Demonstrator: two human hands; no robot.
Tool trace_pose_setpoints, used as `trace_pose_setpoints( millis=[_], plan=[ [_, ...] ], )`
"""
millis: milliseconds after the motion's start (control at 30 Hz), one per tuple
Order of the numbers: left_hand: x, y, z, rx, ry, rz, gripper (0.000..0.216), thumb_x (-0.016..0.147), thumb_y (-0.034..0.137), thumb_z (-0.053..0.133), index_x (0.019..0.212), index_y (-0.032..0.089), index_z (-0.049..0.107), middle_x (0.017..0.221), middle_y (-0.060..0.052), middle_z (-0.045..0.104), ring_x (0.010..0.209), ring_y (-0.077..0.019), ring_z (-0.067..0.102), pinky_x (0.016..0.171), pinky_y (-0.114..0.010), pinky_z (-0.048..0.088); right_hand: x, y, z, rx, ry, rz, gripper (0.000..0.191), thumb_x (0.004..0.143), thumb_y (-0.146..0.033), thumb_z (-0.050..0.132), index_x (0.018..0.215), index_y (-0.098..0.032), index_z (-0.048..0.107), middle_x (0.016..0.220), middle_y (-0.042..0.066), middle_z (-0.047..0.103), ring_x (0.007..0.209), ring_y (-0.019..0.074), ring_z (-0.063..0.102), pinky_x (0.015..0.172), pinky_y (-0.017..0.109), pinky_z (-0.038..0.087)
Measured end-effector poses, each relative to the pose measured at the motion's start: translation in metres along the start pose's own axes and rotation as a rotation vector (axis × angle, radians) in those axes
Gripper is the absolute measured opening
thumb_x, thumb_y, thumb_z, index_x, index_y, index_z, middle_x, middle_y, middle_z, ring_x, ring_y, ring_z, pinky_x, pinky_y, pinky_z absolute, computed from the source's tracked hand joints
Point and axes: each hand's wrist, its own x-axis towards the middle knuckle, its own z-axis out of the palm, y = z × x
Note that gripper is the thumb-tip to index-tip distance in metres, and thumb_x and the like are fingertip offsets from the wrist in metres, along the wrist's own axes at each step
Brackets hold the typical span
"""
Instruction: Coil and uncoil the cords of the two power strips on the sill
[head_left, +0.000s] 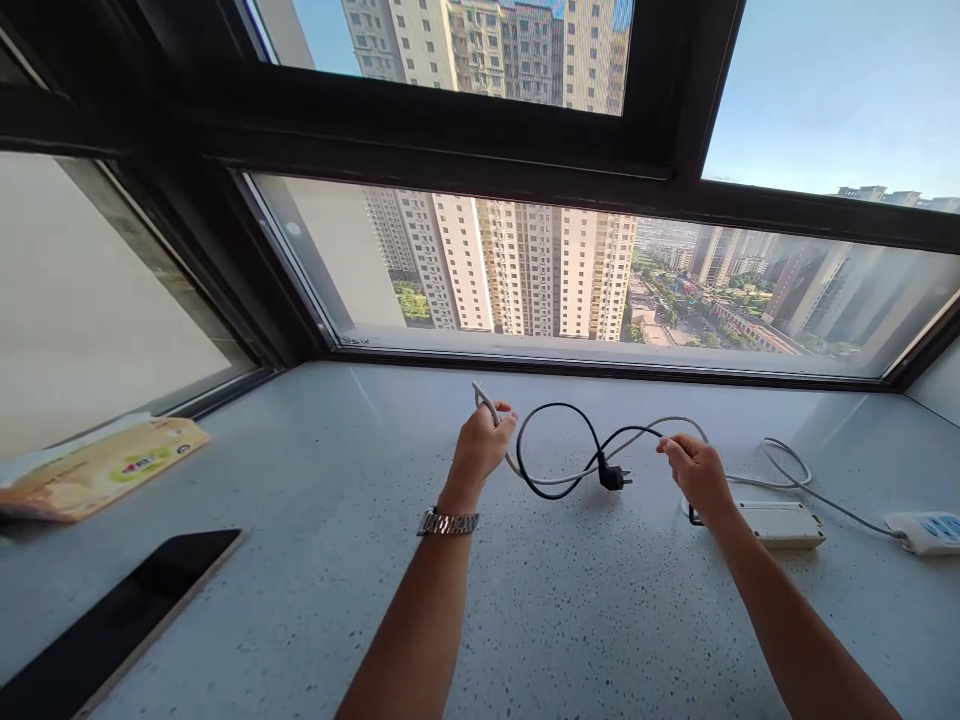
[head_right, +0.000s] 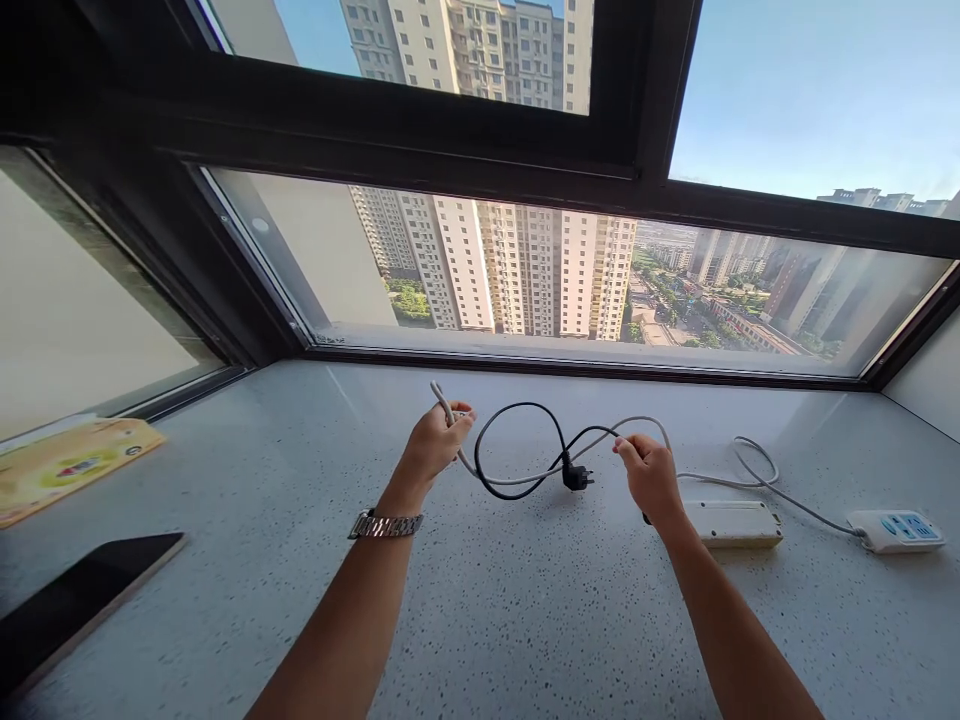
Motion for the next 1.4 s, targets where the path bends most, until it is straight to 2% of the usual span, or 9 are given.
trace_pose_setpoints(
  millis=[133, 400, 600, 800, 933, 1000, 1067, 1300, 1400],
  plan=[
    [0.0, -0.003, -0.001, 0.015, -0.024, -0.007, 0.02, 0.077, 0.035, 0.051, 0.086, 0.018, 0.058, 0.053, 0.006, 0.04, 0.045, -0.0129, 0.04, 0.045, -0.024, 0.03, 0.004, -0.005, -0.009, 0.397, 0.184, 0.048, 0.036, 0.068, -0.053, 0.063, 0.067, -0.018, 0.056, 0.045, -0.012, 0.024, 0.037, 0.0046, 0.017, 0.036, 0.02, 0.015],
    [-0.003, -0.001, 0.003, -0.048, -0.064, -0.032, 0.016, 0.079, 0.034, 0.055, 0.082, 0.018, 0.056, 0.051, 0.007, 0.042, 0.038, -0.0106, 0.041, 0.037, -0.022, 0.031, 0.004, -0.013, -0.02, 0.646, 0.462, -0.099, 0.028, 0.072, -0.044, 0.066, 0.068, -0.017, 0.061, 0.045, -0.012, 0.027, 0.037, 0.0039, 0.021, 0.035, 0.018, 0.018],
    [-0.007, 0.008, 0.009, -0.224, -0.147, -0.051, 0.038, 0.075, 0.047, 0.066, 0.091, 0.014, 0.055, 0.062, 0.004, 0.055, 0.038, -0.0094, 0.05, 0.038, -0.023, 0.047, 0.003, -0.003, -0.012, 0.396, 0.206, -0.072, 0.039, 0.073, -0.055, 0.065, 0.073, -0.016, 0.063, 0.046, -0.01, 0.029, 0.039, 0.0055, 0.022, 0.037, 0.02, 0.017],
    [-0.009, 0.013, 0.007, -0.319, -0.196, 0.012, 0.05, 0.07, 0.057, 0.069, 0.091, 0.013, 0.058, 0.065, 0.003, 0.056, 0.044, -0.0097, 0.055, 0.041, -0.023, 0.051, 0.001, 0.006, -0.006, -0.241, -0.047, -0.085, 0.044, 0.087, -0.054, 0.045, 0.084, -0.017, 0.069, 0.047, -0.005, 0.036, 0.043, 0.0108, 0.035, 0.044, 0.025, 0.022],
    [-0.013, 0.017, 0.008, -0.33, -0.227, 0.142, 0.052, 0.069, 0.061, 0.068, 0.09, 0.015, 0.06, 0.069, 0.002, 0.054, 0.048, -0.0097, 0.056, 0.045, -0.025, 0.053, -0.006, -0.005, -0.004, -0.749, 0.008, -0.067, 0.035, 0.091, -0.04, 0.043, 0.101, -0.02, 0.071, 0.077, 0.006, 0.062, 0.067, 0.0189, 0.056, 0.052, 0.027, 0.028],
    [-0.016, 0.022, 0.007, -0.325, -0.272, 0.196, 0.051, 0.069, 0.062, 0.067, 0.089, 0.015, 0.061, 0.067, 0.004, 0.051, 0.048, -0.0094, 0.055, 0.046, -0.024, 0.053, -0.013, -0.014, 0.0, -0.865, 0.111, -0.122, 0.037, 0.09, -0.037, 0.046, 0.118, -0.02, 0.065, 0.096, 0.01, 0.064, 0.085, 0.0237, 0.059, 0.056, 0.027, 0.033],
    [-0.02, 0.028, 0.005, -0.314, -0.336, 0.236, 0.048, 0.071, 0.061, 0.066, 0.088, 0.016, 0.061, 0.064, 0.004, 0.05, 0.05, -0.0098, 0.054, 0.047, -0.024, 0.053, -0.022, -0.023, 0.007, -0.851, 0.138, -0.177, 0.043, 0.09, -0.038, 0.046, 0.127, -0.018, 0.059, 0.1, 0.011, 0.064, 0.088, 0.0241, 0.059, 0.057, 0.027, 0.036],
    [-0.03, 0.043, -0.002, -0.291, -0.587, 0.339, 0.04, 0.077, 0.056, 0.062, 0.077, 0.016, 0.061, 0.06, 0.002, 0.054, 0.051, -0.0097, 0.054, 0.048, -0.022, 0.052, -0.034, -0.031, 0.031, -0.405, -0.204, -0.066, 0.064, 0.092, -0.051, 0.042, 0.144, -0.016, 0.033, 0.092, 0.005, 0.069, 0.057, 0.0149, 0.058, 0.056, 0.027, 0.042],
    [-0.03, 0.042, -0.002, -0.306, -0.702, 0.347, 0.041, 0.076, 0.056, 0.063, 0.078, 0.016, 0.062, 0.06, 0.002, 0.054, 0.052, -0.01, 0.054, 0.048, -0.022, 0.052, -0.028, -0.02, 0.035, -0.335, -0.303, -0.013, 0.06, 0.091, -0.05, 0.043, 0.14, -0.016, 0.036, 0.087, 0.005, 0.07, 0.052, 0.0138, 0.059, 0.051, 0.025, 0.042]
  ],
)
